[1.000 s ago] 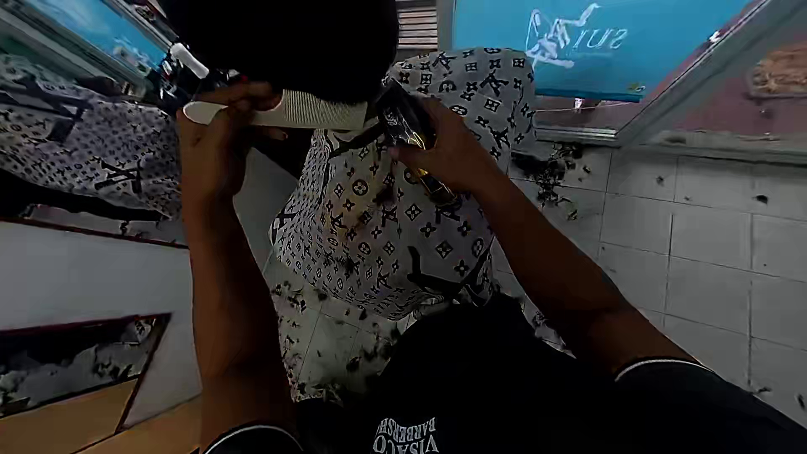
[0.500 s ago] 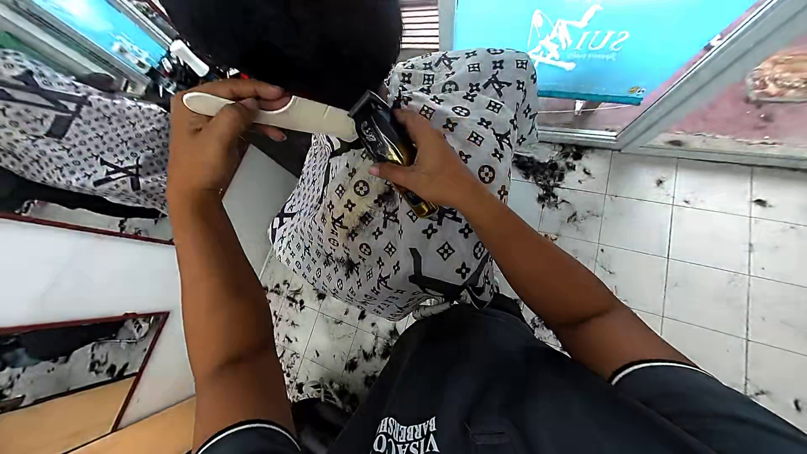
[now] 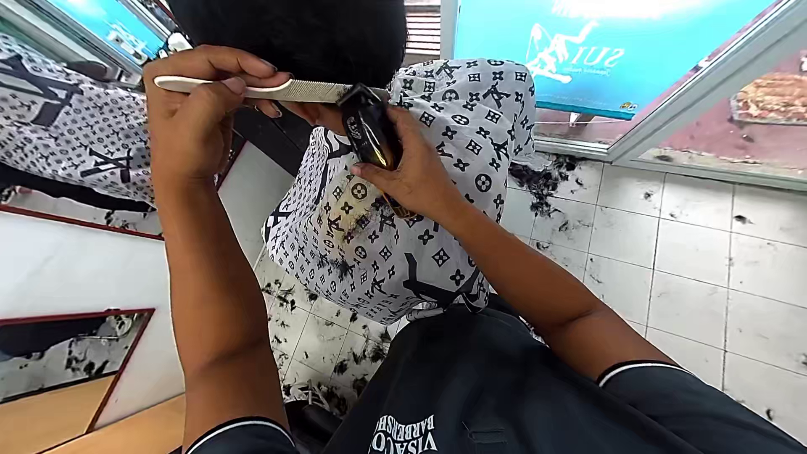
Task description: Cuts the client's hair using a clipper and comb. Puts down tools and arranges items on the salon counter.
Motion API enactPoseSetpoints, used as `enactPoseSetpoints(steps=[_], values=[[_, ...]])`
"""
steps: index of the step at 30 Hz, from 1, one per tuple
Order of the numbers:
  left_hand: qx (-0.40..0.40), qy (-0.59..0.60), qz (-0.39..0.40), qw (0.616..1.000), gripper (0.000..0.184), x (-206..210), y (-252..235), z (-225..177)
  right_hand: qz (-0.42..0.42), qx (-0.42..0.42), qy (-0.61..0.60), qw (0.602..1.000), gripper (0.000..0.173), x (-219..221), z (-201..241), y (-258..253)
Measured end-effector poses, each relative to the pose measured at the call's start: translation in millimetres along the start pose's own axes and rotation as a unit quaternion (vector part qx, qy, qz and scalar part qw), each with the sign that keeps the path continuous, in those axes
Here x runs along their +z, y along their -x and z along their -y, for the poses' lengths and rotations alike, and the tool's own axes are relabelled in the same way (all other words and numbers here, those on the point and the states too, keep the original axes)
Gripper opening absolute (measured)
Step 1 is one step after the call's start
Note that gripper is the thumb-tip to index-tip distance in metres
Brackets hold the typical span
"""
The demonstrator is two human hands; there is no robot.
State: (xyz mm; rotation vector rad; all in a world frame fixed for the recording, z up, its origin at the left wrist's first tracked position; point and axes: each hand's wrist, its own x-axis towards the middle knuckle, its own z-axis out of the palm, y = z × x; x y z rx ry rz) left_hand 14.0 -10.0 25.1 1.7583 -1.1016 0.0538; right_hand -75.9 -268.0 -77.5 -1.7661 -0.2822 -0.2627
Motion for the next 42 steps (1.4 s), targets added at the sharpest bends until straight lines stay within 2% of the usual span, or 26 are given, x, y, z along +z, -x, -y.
enactPoseSetpoints(steps=[2,4,6,9,11,13,15,17,19,21,23,26,29,32,37,42], values=[[0.014,0.003,-0.013,1.000,0.028,8,0,-4,0.010,-0.029,0.049,0.998,0.087,-3,4,-1],[0.028,0.028,-0.067,0.997,0.027,22,1,-14,0.030,-0.043,0.075,0.996,0.084,-14,0,0],[0.039,0.098,-0.180,0.978,0.026,44,3,-25,0.063,-0.032,0.070,0.995,0.082,-32,-7,3],[0.024,0.204,-0.352,0.913,0.021,78,12,-27,0.117,0.027,0.042,0.992,0.079,-64,-22,4],[-0.030,0.177,-0.421,0.889,0.017,99,18,-13,0.146,0.050,0.015,0.988,0.078,-87,-31,1],[-0.082,0.118,-0.448,0.882,0.008,118,24,7,0.175,0.052,-0.011,0.983,0.078,-111,-40,-8],[-0.103,0.086,-0.471,0.872,0.005,130,30,20,0.200,0.046,-0.046,0.978,0.075,-132,-52,-22],[-0.106,0.045,-0.495,0.861,0.010,138,28,13,0.231,0.058,-0.076,0.968,0.074,-153,-66,-39],[-0.109,-0.059,-0.485,0.865,0.018,140,6,-13,0.261,0.082,-0.107,0.956,0.076,-171,-82,-54],[-0.145,-0.213,-0.441,0.859,0.038,143,-31,-43,0.291,0.109,-0.131,0.941,0.075,-183,-93,-70],[-0.241,-0.364,-0.382,0.814,0.056,150,-69,-61,0.325,0.130,-0.153,0.924,0.074,-188,-103,-80],[-0.362,-0.486,-0.297,0.738,0.059,153,-107,-65,0.368,0.140,-0.189,0.899,0.069,-185,-107,-82],[-0.434,-0.511,-0.255,0.697,0.071,149,-120,-65,0.395,0.137,-0.209,0.884,0.065,-182,-105,-81],[-0.448,-0.524,-0.261,0.675,0.071,150,-123,-63,0.397,0.136,-0.216,0.882,0.066,-183,-103,-80],[-0.454,-0.524,-0.267,0.669,0.070,145,-126,-62,0.390,0.126,-0.200,0.890,0.072,-184,-103,-85],[-0.455,-0.514,-0.266,0.677,0.071,140,-130,-57,0.398,0.101,-0.195,0.891,0.066,-187,-104,-93]])
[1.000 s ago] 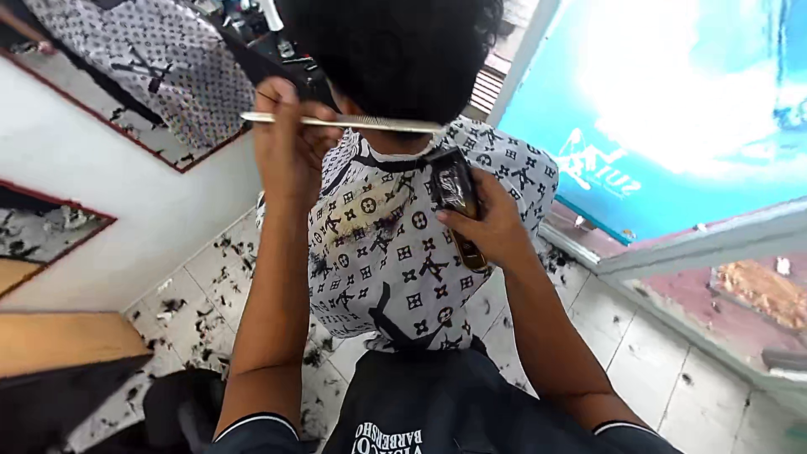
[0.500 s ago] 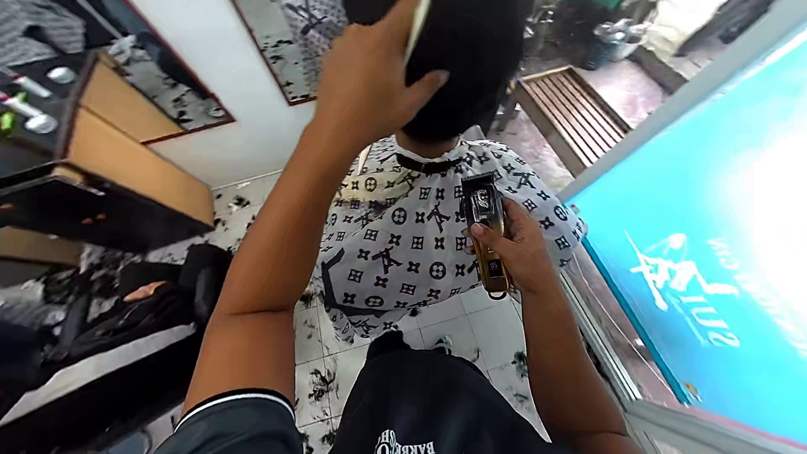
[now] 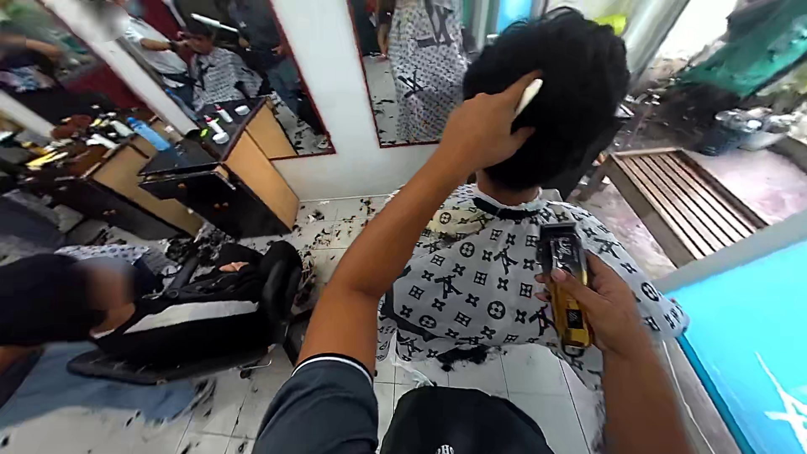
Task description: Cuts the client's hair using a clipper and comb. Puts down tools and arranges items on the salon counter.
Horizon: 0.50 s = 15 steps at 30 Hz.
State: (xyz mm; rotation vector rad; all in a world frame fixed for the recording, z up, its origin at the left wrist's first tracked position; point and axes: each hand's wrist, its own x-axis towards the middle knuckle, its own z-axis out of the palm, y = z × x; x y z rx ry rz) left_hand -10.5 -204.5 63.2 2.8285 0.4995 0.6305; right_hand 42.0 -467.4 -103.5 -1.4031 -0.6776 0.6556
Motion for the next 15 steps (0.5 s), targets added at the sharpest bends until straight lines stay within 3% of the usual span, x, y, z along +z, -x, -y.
enactPoseSetpoints(steps=[7,10,13,15], values=[[-0.023,-0.007,0.012,1.000,0.070,-4,0,-9,0.067,-0.027,0.018,0.997,0.061,-22,13,-23],[-0.056,0.046,-0.040,0.997,0.071,2,10,-13,0.079,-0.014,-0.003,0.997,0.052,-35,15,-29],[-0.083,0.230,-0.147,0.959,0.048,13,35,1,0.091,0.011,0.006,0.996,0.048,-41,21,-35],[-0.103,0.416,-0.164,0.889,0.039,26,56,12,0.102,0.023,0.016,0.994,0.048,-46,23,-40]])
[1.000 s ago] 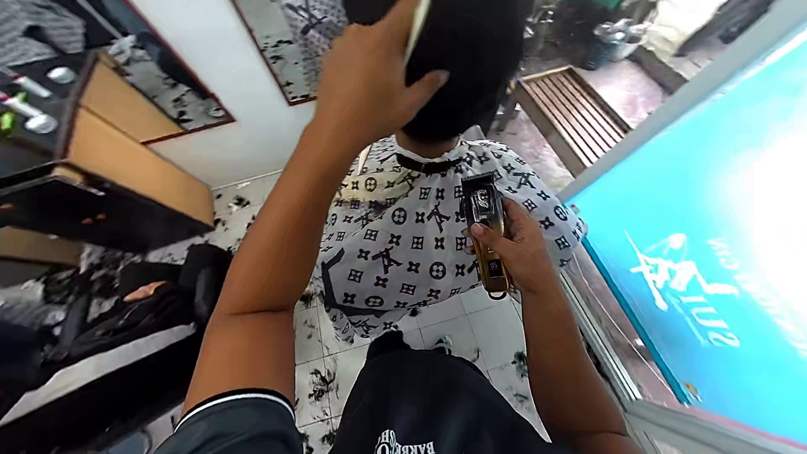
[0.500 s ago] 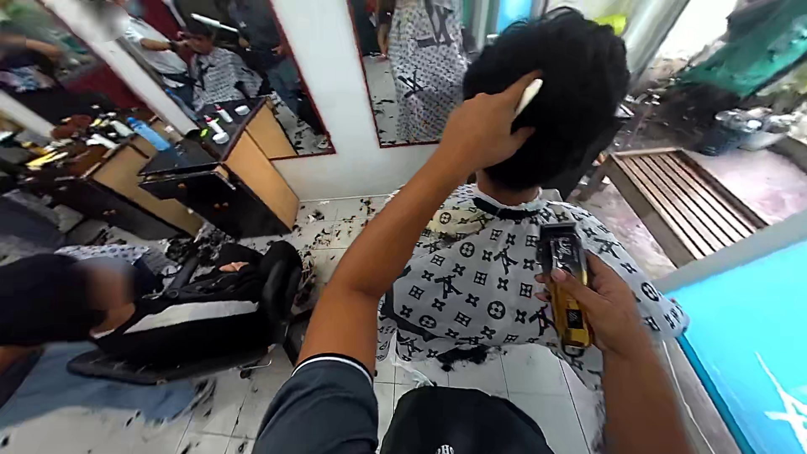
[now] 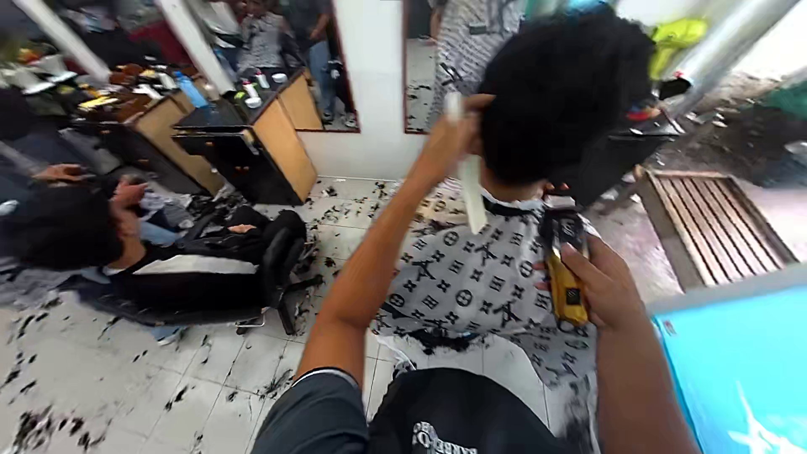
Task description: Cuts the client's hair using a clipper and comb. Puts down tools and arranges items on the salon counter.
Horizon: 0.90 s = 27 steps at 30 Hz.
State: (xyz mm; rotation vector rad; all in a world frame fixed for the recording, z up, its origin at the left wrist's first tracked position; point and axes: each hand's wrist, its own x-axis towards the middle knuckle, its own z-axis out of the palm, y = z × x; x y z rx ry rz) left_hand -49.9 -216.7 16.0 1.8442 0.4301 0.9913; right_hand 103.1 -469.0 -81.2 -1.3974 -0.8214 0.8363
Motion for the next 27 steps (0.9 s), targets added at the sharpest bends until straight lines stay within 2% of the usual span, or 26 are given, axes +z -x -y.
enactPoseSetpoints(steps=[2,4,8,13,18,22,27], values=[[-0.082,0.113,0.048,0.989,0.043,-14,19,25,0.007,0.007,-0.004,1.000,0.049,-9,0,-3],[-0.158,0.147,0.103,0.971,0.042,-27,36,47,0.020,0.003,0.000,1.000,0.056,-17,0,-9],[-0.216,0.188,0.101,0.953,0.039,-33,56,78,0.027,-0.020,0.058,0.998,0.067,-18,5,-26],[-0.191,0.280,0.078,0.937,0.039,-21,53,92,-0.006,-0.054,0.159,0.986,0.070,-10,6,-41],[-0.200,0.221,0.071,0.952,0.038,-11,43,93,-0.032,-0.065,0.223,0.972,0.073,-9,5,-44],[-0.111,0.237,0.079,0.962,0.038,0,34,86,-0.045,-0.042,0.229,0.971,0.075,-5,4,-51],[-0.017,0.217,0.123,0.968,0.032,-3,29,81,-0.075,-0.072,0.276,0.955,0.078,0,5,-52]])
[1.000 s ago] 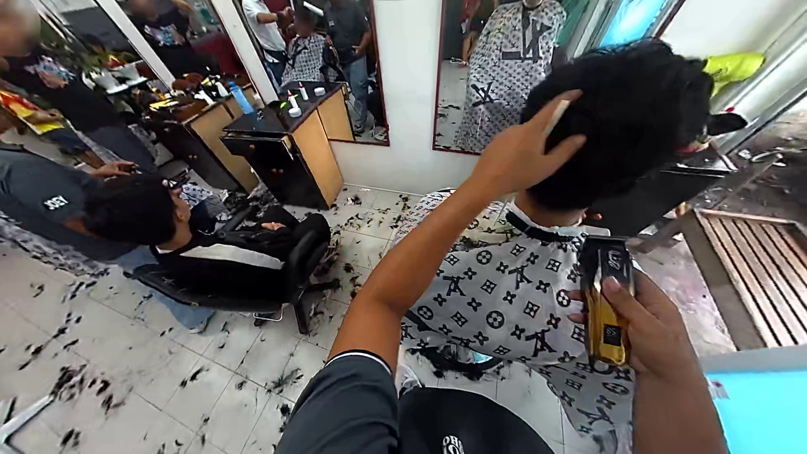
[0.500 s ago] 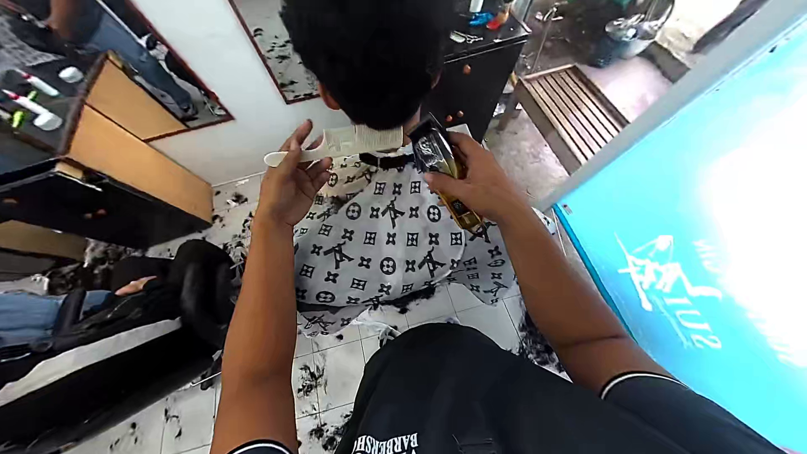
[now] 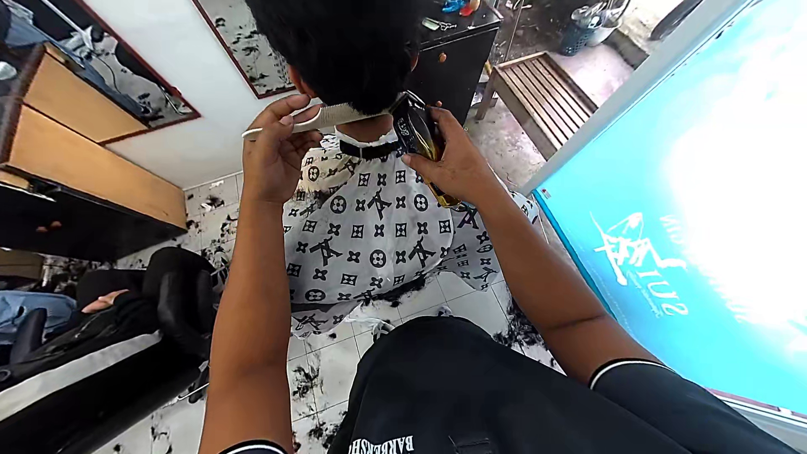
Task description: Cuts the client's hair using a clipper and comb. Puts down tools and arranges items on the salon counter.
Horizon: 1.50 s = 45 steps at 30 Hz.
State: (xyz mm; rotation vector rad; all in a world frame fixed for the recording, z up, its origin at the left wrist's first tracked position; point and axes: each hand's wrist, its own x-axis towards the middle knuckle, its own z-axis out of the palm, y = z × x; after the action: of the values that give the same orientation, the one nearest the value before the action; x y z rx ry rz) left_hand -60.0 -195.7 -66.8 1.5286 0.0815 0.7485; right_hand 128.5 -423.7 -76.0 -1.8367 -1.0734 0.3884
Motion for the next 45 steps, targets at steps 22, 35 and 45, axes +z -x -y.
enactPoseSetpoints(steps=[22,35,45], values=[[0.004,0.014,0.012,1.000,0.032,-22,-8,3,-0.017,-0.037,0.021,0.999,0.080,16,11,7],[0.048,0.013,-0.004,0.999,0.035,-4,-9,-4,-0.019,-0.018,0.006,1.000,0.076,-15,7,8],[0.118,-0.018,0.085,0.989,0.032,-7,-5,-11,-0.023,-0.058,0.044,0.997,0.080,-5,36,22]])
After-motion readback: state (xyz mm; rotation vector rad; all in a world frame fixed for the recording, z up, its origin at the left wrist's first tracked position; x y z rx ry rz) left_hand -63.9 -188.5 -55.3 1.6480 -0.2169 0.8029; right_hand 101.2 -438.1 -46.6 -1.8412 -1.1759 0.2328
